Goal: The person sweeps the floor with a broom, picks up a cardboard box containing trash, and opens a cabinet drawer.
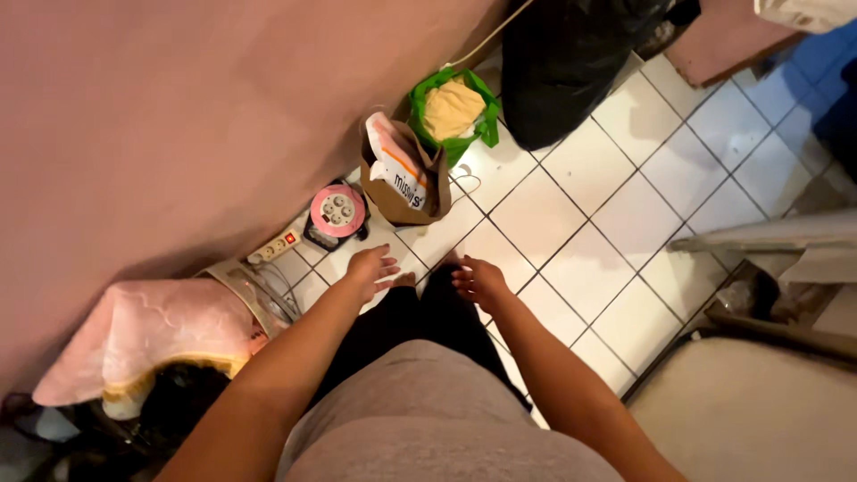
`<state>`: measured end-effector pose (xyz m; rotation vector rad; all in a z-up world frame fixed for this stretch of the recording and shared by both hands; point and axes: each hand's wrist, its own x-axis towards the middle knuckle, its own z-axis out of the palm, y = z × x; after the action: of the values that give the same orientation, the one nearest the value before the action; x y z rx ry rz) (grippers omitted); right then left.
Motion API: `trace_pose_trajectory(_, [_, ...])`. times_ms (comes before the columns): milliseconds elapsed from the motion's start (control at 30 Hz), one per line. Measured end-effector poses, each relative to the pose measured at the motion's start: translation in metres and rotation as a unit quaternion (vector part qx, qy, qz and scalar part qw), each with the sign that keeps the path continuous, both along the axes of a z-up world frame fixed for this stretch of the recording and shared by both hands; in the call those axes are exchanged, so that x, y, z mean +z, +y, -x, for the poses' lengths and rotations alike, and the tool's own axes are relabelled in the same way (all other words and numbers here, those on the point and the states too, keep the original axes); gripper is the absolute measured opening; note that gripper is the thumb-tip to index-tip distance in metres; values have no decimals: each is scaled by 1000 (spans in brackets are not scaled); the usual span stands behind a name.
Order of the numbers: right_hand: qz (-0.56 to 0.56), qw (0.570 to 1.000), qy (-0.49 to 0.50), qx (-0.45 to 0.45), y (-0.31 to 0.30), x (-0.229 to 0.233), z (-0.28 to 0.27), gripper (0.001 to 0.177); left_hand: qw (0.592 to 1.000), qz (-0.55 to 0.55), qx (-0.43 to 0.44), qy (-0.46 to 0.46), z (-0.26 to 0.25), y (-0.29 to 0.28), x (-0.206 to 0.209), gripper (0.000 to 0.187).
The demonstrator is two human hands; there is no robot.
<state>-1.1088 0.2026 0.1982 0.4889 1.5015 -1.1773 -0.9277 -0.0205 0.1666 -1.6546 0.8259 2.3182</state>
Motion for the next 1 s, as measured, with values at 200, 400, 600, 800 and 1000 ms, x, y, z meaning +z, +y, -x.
trace_pose_trajectory(200, [-12, 999, -7, 32, -4, -16, 22, 37, 998, 30, 49, -15, -10, -41, -10, 41])
trace_pose_trajectory(400, [16, 999, 3, 41, -36, -16, 46, 40, 998, 52, 27, -17, -23, -67, -30, 46])
trace_pose_trajectory(600, [29, 999, 2, 17, -45, -8, 51, 37, 998, 30, 25, -39, -17, -78, -45, 45])
trace_pose_trajectory(800, [17, 999, 7, -35, 2, -17, 48, 30, 996, 47, -46, -61, 42, -71, -46, 33])
trace_pose_trajectory(1000, [-33, 993, 39, -107, 68, -13, 66, 18, 990, 45, -132, -19, 128, -46, -15, 23])
